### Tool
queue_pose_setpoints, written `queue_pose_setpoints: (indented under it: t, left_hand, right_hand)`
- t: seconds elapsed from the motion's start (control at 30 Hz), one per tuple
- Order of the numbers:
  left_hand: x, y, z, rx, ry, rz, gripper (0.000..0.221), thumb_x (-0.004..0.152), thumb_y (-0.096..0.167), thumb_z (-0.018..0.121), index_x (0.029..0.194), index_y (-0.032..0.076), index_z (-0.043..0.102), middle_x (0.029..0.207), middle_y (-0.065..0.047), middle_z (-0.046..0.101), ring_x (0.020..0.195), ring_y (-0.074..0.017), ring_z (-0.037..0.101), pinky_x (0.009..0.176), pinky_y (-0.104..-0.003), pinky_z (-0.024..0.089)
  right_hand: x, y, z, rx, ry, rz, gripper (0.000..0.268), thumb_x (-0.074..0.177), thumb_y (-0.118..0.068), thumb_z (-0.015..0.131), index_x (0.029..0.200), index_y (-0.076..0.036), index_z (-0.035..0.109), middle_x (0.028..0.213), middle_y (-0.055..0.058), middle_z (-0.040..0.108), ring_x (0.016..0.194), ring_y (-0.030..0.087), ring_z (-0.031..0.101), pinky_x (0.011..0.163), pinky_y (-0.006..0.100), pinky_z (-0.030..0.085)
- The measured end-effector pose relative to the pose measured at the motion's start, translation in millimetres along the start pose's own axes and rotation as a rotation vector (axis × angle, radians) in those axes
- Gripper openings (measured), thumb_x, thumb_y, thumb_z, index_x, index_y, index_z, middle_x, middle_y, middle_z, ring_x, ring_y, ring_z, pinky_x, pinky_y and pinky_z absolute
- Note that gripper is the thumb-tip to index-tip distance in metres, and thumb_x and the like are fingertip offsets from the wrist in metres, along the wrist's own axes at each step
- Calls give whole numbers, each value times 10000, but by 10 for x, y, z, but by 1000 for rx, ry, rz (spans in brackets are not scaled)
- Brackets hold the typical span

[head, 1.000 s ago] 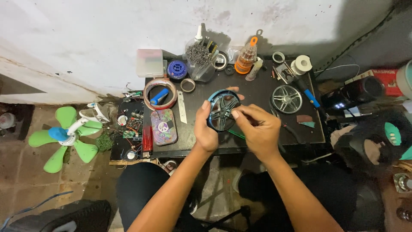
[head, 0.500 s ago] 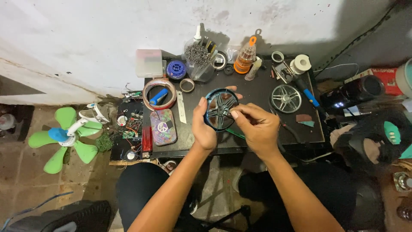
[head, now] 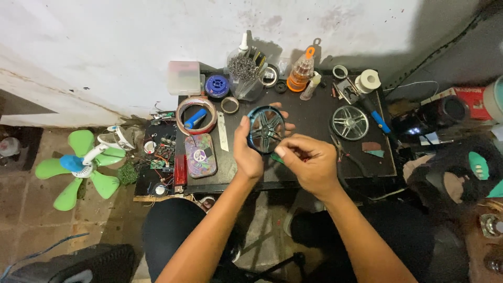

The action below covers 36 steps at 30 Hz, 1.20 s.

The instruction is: Unscrewing a small circular speaker component using a precision screwdriver on a repair bench.

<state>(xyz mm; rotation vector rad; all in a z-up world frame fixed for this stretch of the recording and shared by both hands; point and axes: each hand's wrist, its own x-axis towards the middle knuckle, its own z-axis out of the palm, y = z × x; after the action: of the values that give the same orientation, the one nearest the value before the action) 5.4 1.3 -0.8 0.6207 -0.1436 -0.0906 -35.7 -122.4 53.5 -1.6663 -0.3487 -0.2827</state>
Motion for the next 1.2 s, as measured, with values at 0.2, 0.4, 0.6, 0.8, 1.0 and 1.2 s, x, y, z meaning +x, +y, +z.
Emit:
queue_pose_setpoints:
  t: [0.2,0.4,0.6,0.8,1.0,1.2]
  left_hand:
    - [57,162,82,-223,19,-133,906,928,683,372,1397,-82,498,1207,-311,653,987,-437,717,850,-519,613]
    - [91,490,231,-200,-20,-99,934,907,690,413,1394,-100,520,1180,-347,668,955,-481,716,805,-565,628]
    - [74,658,299,-229,-77,-83,890,952,638,386,1407,-119,491,1186,-356,658,964,-477,712,848,-571,631]
    - [93,654,258,-211,-67,-103,918,914,683,419,1414,-82,503,1196,-328,663,973,-461,715,862,-562,623]
    - [151,384,276,-286,-154,-131,866,959,579,351,1402,-152,489,1179,-315,670,953,-497,689,834,-552,549]
    - [102,74,499,-372,-254,-202,961,921,664,375,1448,-135,454,1216,-370,633,978,-475,711,879,-581,597]
  right_hand:
    - [3,-173,-57,2,-104,2,58,865,-43,794,810,-41,777,621,67,612,533,70,476,452,251,394]
    - [-30,-148,-104,-242,-315,-27,37,876,-64,754,882,-45,786,725,178,736,559,306,699,487,370,524]
    - [-19,-280,-50,-616,-543,55,156,837,37,725,993,40,733,898,235,750,815,439,757,698,524,621]
    - [67,-288,-107,-716,-618,239,101,888,-149,744,910,-54,769,800,125,727,757,342,745,668,408,580]
    - [33,-1139,373,-389,-872,27,249,968,-413,655,952,-202,786,912,11,805,791,198,707,700,369,494]
    - [-176,-1443,1213,-426,-1212,-215,454,1024,-411,391,927,-68,672,913,150,659,823,352,683,648,528,474]
